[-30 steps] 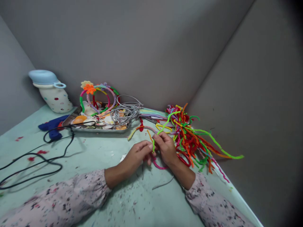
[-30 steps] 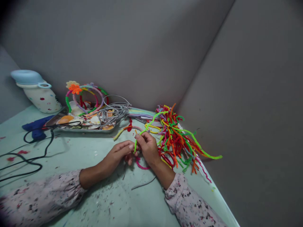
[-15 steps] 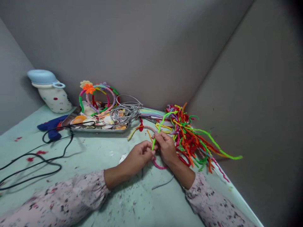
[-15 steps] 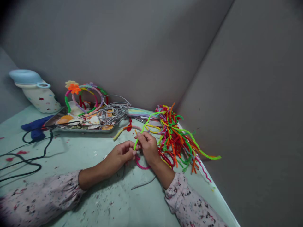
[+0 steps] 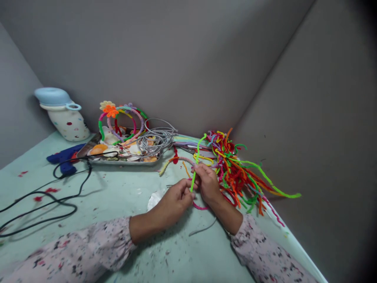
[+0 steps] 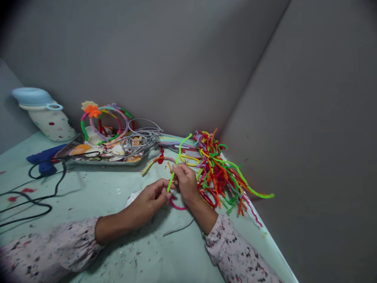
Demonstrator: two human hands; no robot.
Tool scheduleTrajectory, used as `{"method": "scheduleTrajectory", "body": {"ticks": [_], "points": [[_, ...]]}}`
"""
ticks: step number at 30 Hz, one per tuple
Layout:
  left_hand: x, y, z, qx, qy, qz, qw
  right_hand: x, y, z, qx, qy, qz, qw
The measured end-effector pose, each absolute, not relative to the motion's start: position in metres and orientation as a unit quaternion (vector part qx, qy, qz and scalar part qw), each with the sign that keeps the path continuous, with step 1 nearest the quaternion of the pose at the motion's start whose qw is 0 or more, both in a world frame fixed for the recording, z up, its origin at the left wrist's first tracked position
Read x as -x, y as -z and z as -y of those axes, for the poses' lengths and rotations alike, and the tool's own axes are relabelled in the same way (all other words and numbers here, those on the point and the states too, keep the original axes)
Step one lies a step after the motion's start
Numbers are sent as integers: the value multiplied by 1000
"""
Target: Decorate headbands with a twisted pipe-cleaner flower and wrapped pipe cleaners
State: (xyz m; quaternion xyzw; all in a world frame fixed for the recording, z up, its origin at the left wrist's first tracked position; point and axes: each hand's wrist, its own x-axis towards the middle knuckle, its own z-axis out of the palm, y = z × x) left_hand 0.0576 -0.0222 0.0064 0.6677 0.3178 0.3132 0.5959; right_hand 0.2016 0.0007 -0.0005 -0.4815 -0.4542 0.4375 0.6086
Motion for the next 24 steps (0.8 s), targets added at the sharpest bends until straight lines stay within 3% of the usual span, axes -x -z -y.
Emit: {"method": "scheduleTrajectory", "body": {"ticks": [8,18,24], "points": [[-58,-13,30,-711,-291,-363,528,-203,6,-3,466,-450,414,639],[-60,-6,31,-668,-326,-355,567,-203,0,-6,419,-498,387,653],[-58,-9,36,-702,-290,-368,536,-202,-1,-6,420,-497,360,668]]}}
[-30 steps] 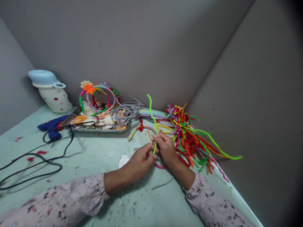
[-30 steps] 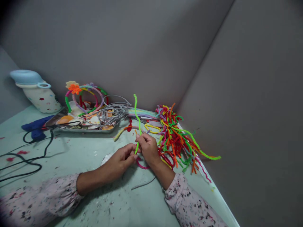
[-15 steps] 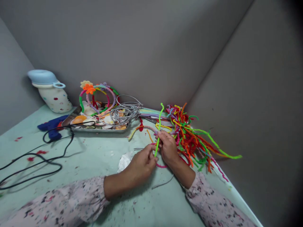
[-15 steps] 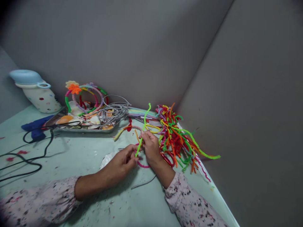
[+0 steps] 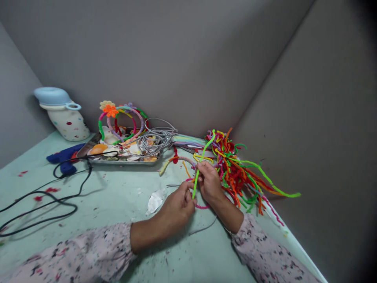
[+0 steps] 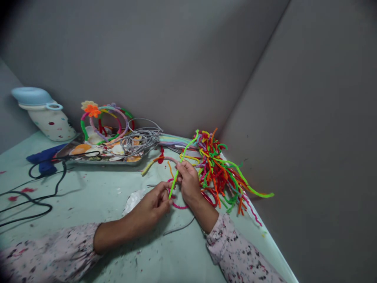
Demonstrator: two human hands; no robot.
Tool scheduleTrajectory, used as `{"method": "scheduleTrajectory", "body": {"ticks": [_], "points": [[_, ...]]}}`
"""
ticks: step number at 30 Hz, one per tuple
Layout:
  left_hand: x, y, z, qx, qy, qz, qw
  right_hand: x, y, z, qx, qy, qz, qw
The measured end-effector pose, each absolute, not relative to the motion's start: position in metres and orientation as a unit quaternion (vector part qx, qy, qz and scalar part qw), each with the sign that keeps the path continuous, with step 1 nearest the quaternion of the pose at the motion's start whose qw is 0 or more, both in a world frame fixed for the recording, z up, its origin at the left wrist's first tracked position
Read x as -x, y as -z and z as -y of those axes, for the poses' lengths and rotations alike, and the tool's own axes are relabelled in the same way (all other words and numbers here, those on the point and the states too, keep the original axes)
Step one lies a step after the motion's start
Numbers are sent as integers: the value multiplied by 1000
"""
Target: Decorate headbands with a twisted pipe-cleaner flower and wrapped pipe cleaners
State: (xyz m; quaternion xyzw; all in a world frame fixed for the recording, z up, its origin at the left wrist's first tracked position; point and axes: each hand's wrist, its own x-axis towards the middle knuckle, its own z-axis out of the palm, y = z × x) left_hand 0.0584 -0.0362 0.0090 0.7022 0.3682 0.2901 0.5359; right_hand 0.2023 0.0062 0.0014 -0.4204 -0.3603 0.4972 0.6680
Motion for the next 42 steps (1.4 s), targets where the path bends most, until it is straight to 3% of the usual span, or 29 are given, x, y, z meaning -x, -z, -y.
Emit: {"method": "scheduleTrajectory", "body": {"ticks": [8,19,26,37,42], "points": [[-60,-13,38,-712,-282,-374,523,-200,-2,-4,432,-493,346,671],[-62,-19,33,-491,-285,-315,761,-204,-1,-8,410,-502,328,687],[-62,-17,31,-431,-235,-272,827,-206,-3,-10,408,-490,303,708],[-64,-16,35,-493,-175,-294,800,-206,-1,-9,403,-491,324,701],[-64,-13,43,-581,-176,-357,710,-205,2,-7,420,-481,341,689]]}}
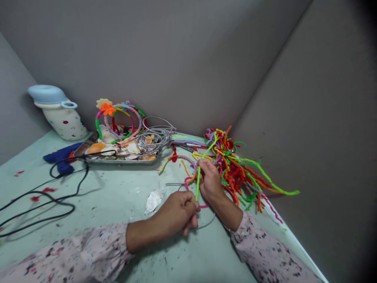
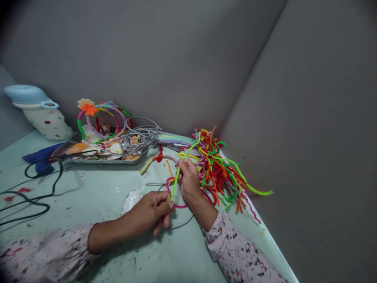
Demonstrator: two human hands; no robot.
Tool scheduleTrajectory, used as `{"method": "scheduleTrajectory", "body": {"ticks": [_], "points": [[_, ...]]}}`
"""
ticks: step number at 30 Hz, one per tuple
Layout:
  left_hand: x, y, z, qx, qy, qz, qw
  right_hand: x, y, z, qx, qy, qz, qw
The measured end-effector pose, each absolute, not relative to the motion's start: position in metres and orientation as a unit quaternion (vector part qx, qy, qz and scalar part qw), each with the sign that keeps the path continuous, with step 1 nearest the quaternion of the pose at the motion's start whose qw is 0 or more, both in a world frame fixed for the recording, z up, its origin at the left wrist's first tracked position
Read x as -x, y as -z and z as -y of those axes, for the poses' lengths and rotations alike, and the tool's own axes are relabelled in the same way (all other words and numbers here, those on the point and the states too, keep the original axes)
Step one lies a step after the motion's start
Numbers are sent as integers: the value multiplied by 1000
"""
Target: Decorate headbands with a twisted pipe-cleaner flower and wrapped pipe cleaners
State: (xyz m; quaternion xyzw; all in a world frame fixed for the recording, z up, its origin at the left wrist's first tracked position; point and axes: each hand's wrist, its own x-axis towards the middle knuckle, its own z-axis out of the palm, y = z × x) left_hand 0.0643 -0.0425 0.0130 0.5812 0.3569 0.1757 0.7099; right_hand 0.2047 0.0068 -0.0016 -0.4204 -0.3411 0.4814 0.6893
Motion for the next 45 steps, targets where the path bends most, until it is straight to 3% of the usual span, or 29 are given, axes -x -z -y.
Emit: {"method": "scheduleTrajectory", "body": {"ticks": [4,10,17,24,33,40,45], "points": [[-64,-15,48,-647,-188,-392,626,-204,3,-7,431,-476,353,681],[-62,-20,40,-595,-256,-290,705,-203,-1,-5,412,-515,346,668],[-60,-25,24,-504,-346,-325,722,-199,-2,1,377,-579,380,615],[-60,-23,30,-527,-315,-378,693,-204,0,-6,401,-529,328,672],[-64,-22,37,-609,-309,-424,595,-201,-2,-5,431,-490,338,678],[-63,-24,41,-534,-282,-307,736,-205,-2,-4,398,-560,351,636],[-62,-26,29,-503,-344,-321,725,-202,0,2,378,-587,397,596]]}}
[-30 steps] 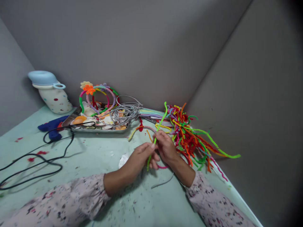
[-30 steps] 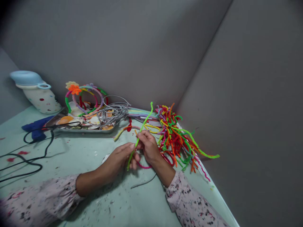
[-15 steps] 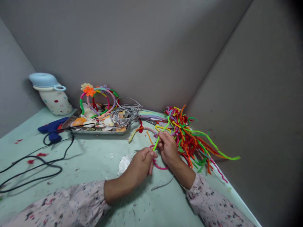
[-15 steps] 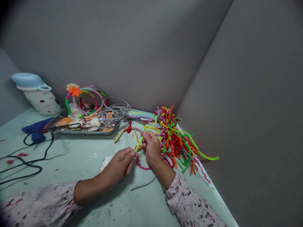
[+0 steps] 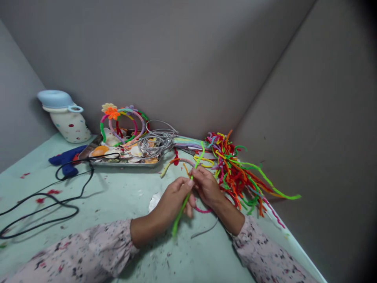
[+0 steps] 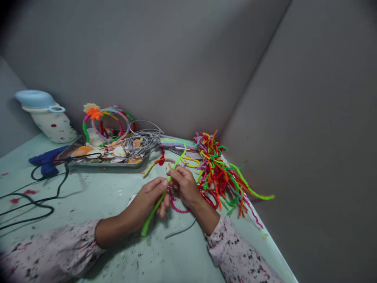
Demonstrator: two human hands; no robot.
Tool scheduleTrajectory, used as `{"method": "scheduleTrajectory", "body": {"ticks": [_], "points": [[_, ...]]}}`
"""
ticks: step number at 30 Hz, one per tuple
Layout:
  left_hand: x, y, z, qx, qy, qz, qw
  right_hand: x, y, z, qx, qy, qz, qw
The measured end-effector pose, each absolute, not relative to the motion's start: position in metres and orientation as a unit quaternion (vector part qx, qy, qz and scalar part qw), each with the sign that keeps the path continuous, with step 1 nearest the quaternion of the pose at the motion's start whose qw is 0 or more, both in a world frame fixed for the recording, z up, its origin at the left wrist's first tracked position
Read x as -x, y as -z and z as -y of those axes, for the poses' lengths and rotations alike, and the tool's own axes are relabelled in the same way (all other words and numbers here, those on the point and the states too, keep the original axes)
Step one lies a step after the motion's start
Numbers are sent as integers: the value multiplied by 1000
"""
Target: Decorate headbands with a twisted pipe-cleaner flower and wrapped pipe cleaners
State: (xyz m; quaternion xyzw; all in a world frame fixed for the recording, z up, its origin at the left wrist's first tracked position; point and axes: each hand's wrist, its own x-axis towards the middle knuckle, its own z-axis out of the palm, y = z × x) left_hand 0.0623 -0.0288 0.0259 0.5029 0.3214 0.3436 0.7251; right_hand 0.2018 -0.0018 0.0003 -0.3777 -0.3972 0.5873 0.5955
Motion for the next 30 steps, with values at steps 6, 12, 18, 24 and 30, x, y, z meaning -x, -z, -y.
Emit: {"method": "scheduleTrajectory", "body": {"ticks": [6,12,18,24,30], "points": [[-60,-25,27,-538,-318,-405,667,-206,-1,-5,391,-561,332,650],[-65,-35,37,-559,-290,-445,636,-205,-4,-7,414,-533,300,674],[-68,-34,46,-560,-288,-459,627,-207,0,-9,434,-534,343,639],[-65,-26,38,-534,-320,-365,692,-207,1,-5,411,-569,390,596],[-62,-26,30,-541,-322,-383,676,-203,-3,-1,416,-575,391,586]]}}
